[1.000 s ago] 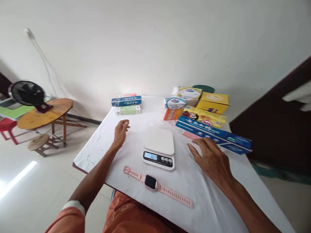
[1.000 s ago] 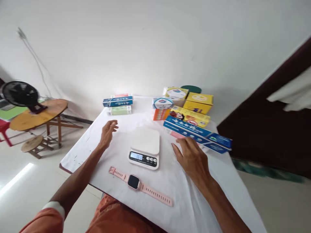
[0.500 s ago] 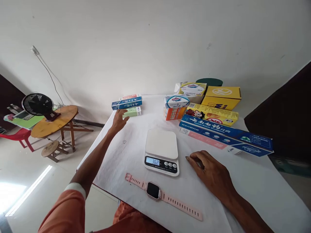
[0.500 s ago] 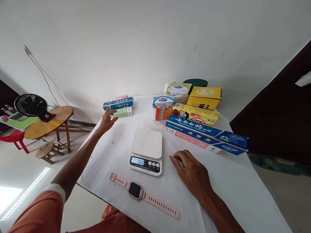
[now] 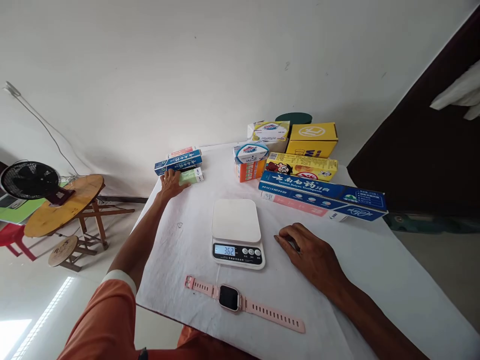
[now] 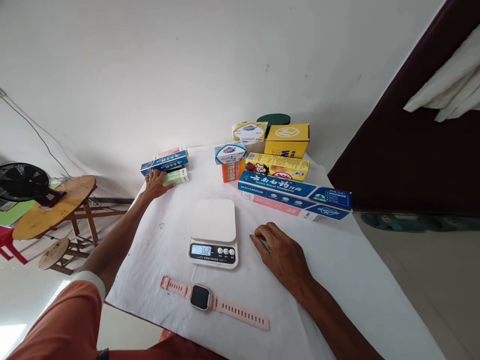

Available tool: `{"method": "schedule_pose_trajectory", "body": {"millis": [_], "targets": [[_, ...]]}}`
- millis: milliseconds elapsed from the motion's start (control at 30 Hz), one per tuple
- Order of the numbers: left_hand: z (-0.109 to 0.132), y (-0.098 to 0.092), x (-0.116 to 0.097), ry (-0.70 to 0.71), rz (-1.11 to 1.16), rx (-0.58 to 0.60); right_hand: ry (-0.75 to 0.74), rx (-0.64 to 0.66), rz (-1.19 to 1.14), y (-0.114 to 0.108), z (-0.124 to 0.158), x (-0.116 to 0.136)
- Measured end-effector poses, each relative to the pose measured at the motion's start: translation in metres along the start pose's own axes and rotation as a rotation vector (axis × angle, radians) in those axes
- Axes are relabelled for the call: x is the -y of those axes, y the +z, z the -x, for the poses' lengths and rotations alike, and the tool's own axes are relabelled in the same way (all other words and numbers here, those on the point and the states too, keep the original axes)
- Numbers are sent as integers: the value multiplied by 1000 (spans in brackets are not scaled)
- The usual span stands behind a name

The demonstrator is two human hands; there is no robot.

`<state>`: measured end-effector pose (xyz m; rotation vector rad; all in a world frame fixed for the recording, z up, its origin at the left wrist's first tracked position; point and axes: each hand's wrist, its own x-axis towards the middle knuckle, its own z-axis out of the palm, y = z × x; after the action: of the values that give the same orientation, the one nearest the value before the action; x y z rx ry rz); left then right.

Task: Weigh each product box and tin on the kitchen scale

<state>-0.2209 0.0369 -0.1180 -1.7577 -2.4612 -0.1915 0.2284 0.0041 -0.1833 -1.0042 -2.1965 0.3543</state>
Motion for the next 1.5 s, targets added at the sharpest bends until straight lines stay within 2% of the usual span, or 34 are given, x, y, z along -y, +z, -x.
{"method": "schedule_pose_trajectory", "body": {"millis": [133,300,433,533,633,767,833,933,1033,1133,1200,1267,1400,1500], "targets": [[7,-14,0,32,36,115,-9,0,-5,0,0,-1],[42,-24,14,99,86,232,-3,22,-31,-1,1,-2],[75,-34,27,109,214,169,-9,12,-41,1,1,-4],[97,-48,24,99,421,98,-14,21,-33,2,0,-5],[114,-68,1,159,550,91,-7,30,-25,1,-1,-3],[129,-87,-54,370,553,141,27,32,-42,-2,-2,0],[131,-86,-83,464,533,194,43,45,-55,-3,-2,1],[131,-74,-116,547,478,248,57,62,-66,-4,-3,1],[129,-62,-129,568,426,245,61,69,-72,-5,-3,-1],[127,-61,-126,564,455,245,59,72,-71,-4,-3,-2],[129,-63,-118,559,564,202,61,66,-64,-3,-2,-3],[133,-59,-107,491,702,72,64,58,-56,-1,-1,-4],[147,-31,-84,140,840,-297,64,46,-39,2,0,-6],[156,-8,-72,-17,839,-400,56,49,-35,2,0,-6]]}}
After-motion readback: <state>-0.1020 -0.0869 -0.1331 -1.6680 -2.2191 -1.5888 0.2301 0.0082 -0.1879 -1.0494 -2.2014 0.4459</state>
